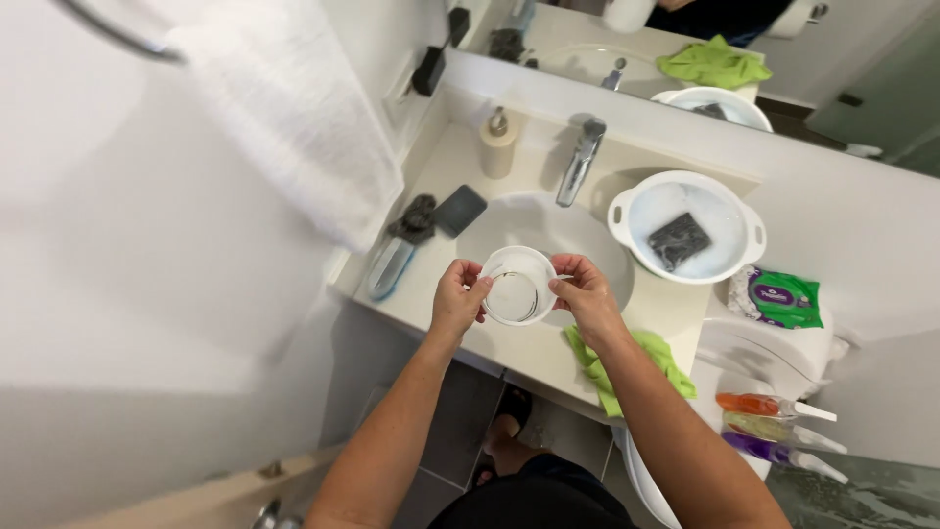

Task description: Rinsing soap residue off a glass shower door using a cup filled with water from a sink.

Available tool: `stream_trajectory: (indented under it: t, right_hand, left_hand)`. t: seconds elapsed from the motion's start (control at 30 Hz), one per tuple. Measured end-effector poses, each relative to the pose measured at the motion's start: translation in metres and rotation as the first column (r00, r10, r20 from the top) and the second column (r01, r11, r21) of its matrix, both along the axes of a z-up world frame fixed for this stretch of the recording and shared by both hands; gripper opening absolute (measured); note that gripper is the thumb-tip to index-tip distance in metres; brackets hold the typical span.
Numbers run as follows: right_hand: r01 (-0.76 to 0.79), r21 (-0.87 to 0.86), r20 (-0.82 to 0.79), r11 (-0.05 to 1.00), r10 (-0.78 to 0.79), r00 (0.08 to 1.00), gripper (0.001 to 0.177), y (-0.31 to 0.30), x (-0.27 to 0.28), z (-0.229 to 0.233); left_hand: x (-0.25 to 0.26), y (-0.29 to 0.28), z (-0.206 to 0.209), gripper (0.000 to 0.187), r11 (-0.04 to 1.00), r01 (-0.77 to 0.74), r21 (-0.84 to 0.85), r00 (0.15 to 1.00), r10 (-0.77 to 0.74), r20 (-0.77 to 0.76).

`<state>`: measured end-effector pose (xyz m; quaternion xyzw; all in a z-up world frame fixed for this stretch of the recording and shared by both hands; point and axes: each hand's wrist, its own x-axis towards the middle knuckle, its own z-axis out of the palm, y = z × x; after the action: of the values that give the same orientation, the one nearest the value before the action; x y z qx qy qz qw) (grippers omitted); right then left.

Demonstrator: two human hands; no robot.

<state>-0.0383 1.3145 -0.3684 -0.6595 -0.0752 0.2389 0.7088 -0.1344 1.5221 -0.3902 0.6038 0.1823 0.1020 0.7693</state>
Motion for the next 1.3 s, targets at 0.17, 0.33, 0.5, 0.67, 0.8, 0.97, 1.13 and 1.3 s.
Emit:
stream_trajectory:
  t: [0.17, 0.33, 0.5, 0.67, 0.8, 0.97, 1.13, 1.3]
  right_hand:
    - [0.081, -0.114, 0.038, 0.99, -0.077, 0.996, 0.028, -0.001, 0.06, -0.03]
    - [0.136, -0.347, 0.08, 0.928, -0.115, 0.99, 0.029, 0.015, 0.106, -0.029]
    - [0.287, -0.507, 0.392, 0.813, -0.079, 0.917, 0.045, 0.019, 0.148, -0.024]
    - [0.348, -0.601, 0.51, 0.72, 0.01, 0.86, 0.069, 0.047, 0.187, 0.026]
    - [0.411, -0.628, 0.73, 0.661, 0.316, 0.607, 0.088, 0.065, 0.221, 0.047]
    - [0.398, -0.814, 0.58, 0.423, 0.551, 0.6, 0.074, 0.079, 0.255, 0.048]
    - [0.34, -0.902, 0.429, 0.267, 0.648, 0.629, 0.077, 0.09, 0.265, 0.06]
    - [0.243, -0.95, 0.313, 0.198, 0.628, 0.712, 0.078, 0.095, 0.272, 0.064]
  left_hand:
    - [0.083, 0.005, -0.049, 0.017, 0.996, 0.08, 0.035, 0.996, -0.079, -0.034]
    - [0.146, 0.019, -0.086, 0.015, 0.984, 0.153, 0.089, 0.987, -0.148, -0.065]
    - [0.185, 0.022, -0.106, 0.015, 0.949, 0.239, 0.207, 0.949, -0.183, -0.256]
    - [0.22, 0.026, -0.143, 0.017, 0.937, 0.288, 0.197, 0.942, -0.24, -0.234]
    - [0.24, 0.025, -0.159, 0.019, 0.917, 0.349, 0.194, 0.921, -0.299, -0.248]
    - [0.257, 0.026, -0.161, 0.018, 0.883, 0.437, 0.172, 0.878, -0.376, -0.298]
    - [0.263, 0.024, -0.169, 0.017, 0.876, 0.466, 0.123, 0.86, -0.416, -0.296]
    - [0.267, 0.021, -0.172, 0.018, 0.866, 0.482, 0.132, 0.854, -0.432, -0.29]
